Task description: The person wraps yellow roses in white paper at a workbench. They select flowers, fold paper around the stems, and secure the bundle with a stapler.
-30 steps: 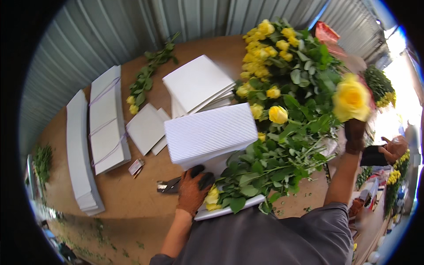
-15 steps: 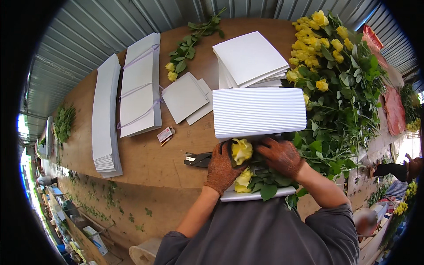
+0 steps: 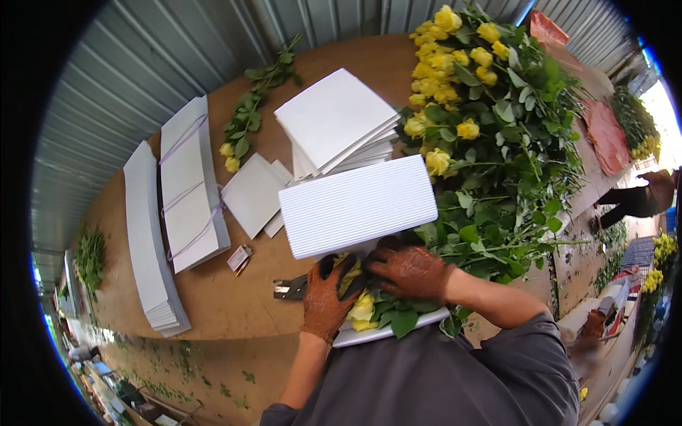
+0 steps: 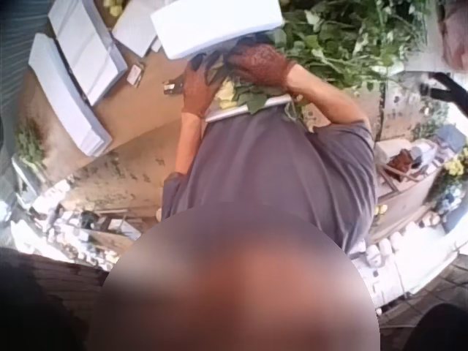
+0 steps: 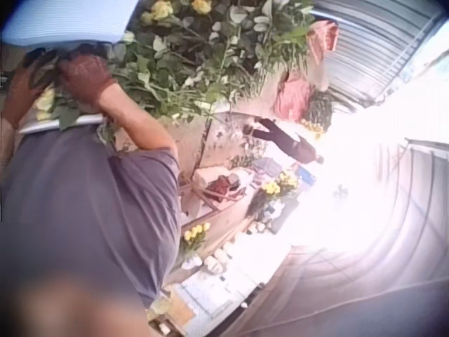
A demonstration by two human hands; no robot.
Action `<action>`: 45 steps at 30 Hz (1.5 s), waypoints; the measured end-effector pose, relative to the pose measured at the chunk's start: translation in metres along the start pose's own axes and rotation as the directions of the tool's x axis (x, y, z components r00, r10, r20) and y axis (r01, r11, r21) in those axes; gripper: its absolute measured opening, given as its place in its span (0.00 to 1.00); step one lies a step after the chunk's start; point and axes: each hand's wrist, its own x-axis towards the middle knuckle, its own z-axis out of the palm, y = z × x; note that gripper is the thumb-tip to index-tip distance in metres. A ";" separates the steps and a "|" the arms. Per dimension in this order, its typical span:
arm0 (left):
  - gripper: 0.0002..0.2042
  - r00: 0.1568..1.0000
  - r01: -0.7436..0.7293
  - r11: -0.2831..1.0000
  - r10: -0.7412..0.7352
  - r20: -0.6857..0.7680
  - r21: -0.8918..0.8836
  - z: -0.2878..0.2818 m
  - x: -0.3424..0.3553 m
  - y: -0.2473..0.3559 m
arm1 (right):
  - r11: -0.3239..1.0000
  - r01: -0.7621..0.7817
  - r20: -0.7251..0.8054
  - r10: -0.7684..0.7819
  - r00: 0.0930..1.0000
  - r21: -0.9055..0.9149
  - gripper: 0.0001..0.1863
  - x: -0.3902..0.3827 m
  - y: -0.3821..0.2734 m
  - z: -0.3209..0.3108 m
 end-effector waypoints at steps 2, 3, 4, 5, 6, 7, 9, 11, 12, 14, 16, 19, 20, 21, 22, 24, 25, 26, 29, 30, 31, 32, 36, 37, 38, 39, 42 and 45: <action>0.25 1.000 0.005 1.000 -0.005 -0.011 0.000 -0.001 -0.002 0.001 | 0.975 -0.152 0.021 0.151 0.988 0.163 0.14 -0.006 0.007 -0.046; 0.25 1.000 -0.009 1.000 0.009 -0.022 0.001 0.000 -0.003 0.000 | 0.959 -0.208 0.017 0.208 0.978 0.192 0.14 -0.009 0.021 -0.068; 0.25 0.999 -0.019 1.000 0.019 -0.033 0.012 0.002 -0.003 0.000 | 0.939 -0.267 0.012 0.271 0.963 0.219 0.13 -0.011 0.037 -0.085; 0.25 0.999 -0.035 0.999 0.036 -0.038 0.025 0.005 -0.001 0.000 | 0.901 -0.335 0.032 0.340 0.940 0.277 0.12 -0.013 0.054 -0.095; 0.25 0.998 -0.049 0.998 0.051 -0.046 0.039 0.005 -0.001 0.001 | 0.855 -0.396 0.056 0.402 0.914 0.334 0.11 -0.015 0.068 -0.101; 0.25 0.998 -0.048 0.998 0.049 -0.044 0.029 0.005 -0.001 0.003 | 0.888 -0.356 0.069 0.352 0.933 0.292 0.11 -0.017 0.079 -0.103; 0.25 0.998 -0.040 0.999 0.041 -0.044 0.011 0.003 -0.002 0.004 | 0.943 -0.263 0.105 0.246 0.964 0.206 0.11 -0.019 0.095 -0.106; 0.25 0.998 -0.008 1.000 0.006 -0.056 -0.024 0.004 -0.006 0.001 | 0.888 -0.306 0.012 0.322 0.947 0.344 0.11 -0.021 0.101 -0.119; 0.25 0.998 0.010 0.999 -0.013 -0.063 -0.042 0.004 -0.008 -0.001 | 0.853 -0.317 -0.027 0.360 0.933 0.413 0.11 -0.022 0.104 -0.123; 0.25 0.999 -0.005 1.000 0.003 -0.052 -0.029 0.004 -0.008 -0.004 | 0.857 -0.498 0.082 0.491 0.867 0.130 0.14 -0.026 0.124 -0.102; 0.25 0.998 -0.057 0.998 0.057 -0.032 0.005 0.005 -0.002 -0.005 | 0.854 -0.479 0.110 0.506 0.856 -0.202 0.17 -0.044 0.162 -0.040; 0.25 0.999 -0.031 1.000 0.031 -0.039 0.002 0.006 -0.006 -0.009 | 0.891 -0.379 0.219 0.433 0.874 -0.249 0.17 -0.041 0.152 -0.034; 0.25 0.998 -0.039 0.999 0.038 -0.049 -0.011 0.005 -0.006 -0.010 | 0.909 -0.406 0.116 0.415 0.902 -0.092 0.17 -0.042 0.149 -0.047; 0.25 0.997 -0.054 0.998 0.052 -0.049 -0.029 0.005 -0.004 -0.008 | 0.904 -0.421 0.011 0.421 0.907 0.071 0.17 -0.054 0.152 -0.061; 0.24 0.997 -0.070 0.996 0.067 -0.049 -0.049 0.007 -0.003 -0.007 | 0.882 -0.411 -0.092 0.440 0.893 0.230 0.17 -0.062 0.149 -0.076; 0.24 0.998 -0.050 0.998 0.049 -0.044 -0.038 0.008 -0.003 -0.009 | 0.929 -0.334 -0.260 0.366 0.893 0.162 0.16 -0.069 0.107 -0.128; 0.23 0.998 -0.042 0.999 0.041 -0.040 -0.031 0.009 -0.004 -0.010 | 0.939 -0.330 -0.322 0.342 0.883 0.091 0.16 -0.072 0.085 -0.144; 0.23 0.998 -0.030 0.999 0.028 -0.048 -0.031 0.008 -0.005 -0.009 | 0.944 -0.329 -0.383 0.310 0.870 0.018 0.16 -0.072 0.061 -0.157; 0.24 0.998 -0.013 1.000 0.012 -0.067 -0.027 0.005 -0.011 -0.011 | 0.958 -0.165 -0.486 0.030 0.874 -0.236 0.18 -0.064 -0.003 -0.166; 0.24 0.998 -0.030 0.999 0.028 -0.062 -0.020 0.006 -0.009 -0.011 | 0.948 -0.117 -0.486 -0.044 0.873 -0.296 0.19 -0.061 -0.022 -0.161; 0.25 0.997 -0.042 0.999 0.041 -0.058 -0.013 0.007 -0.007 -0.012 | 0.947 -0.036 -0.424 -0.110 0.899 -0.320 0.19 -0.056 -0.033 -0.155; 0.26 0.996 -0.050 0.997 0.046 -0.072 -0.051 0.006 -0.008 -0.011 | 0.943 0.064 -0.361 -0.187 0.914 -0.327 0.20 -0.048 -0.043 -0.144; 0.27 0.997 -0.063 0.998 0.063 -0.040 0.016 0.007 -0.009 -0.017 | 0.963 0.097 -0.107 -0.127 0.986 -0.252 0.24 0.002 -0.037 -0.061; 0.27 0.994 -0.077 0.997 0.077 -0.072 -0.007 0.009 -0.010 -0.019 | 0.975 0.038 -0.101 -0.061 0.993 -0.217 0.24 0.009 -0.024 -0.039; 0.28 0.990 -0.097 0.995 0.093 -0.102 -0.033 0.012 -0.009 -0.020 | 0.982 -0.028 -0.092 0.011 0.996 -0.186 0.24 0.016 -0.009 -0.016; 0.24 0.984 -0.106 0.994 0.109 -0.141 0.031 0.013 -0.009 -0.018 | 0.984 -0.088 -0.072 0.077 0.994 -0.153 0.25 0.023 -0.005 -0.005; 0.22 0.993 -0.096 0.993 0.101 -0.063 0.068 0.007 -0.010 -0.014 | 0.971 -0.127 -0.147 0.098 0.984 -0.204 0.26 0.028 -0.004 0.009; 0.22 0.986 -0.133 0.984 0.144 -0.083 0.121 0.010 -0.014 -0.019 | 0.959 -0.034 -0.234 -0.034 0.972 -0.282 0.26 0.031 0.000 0.016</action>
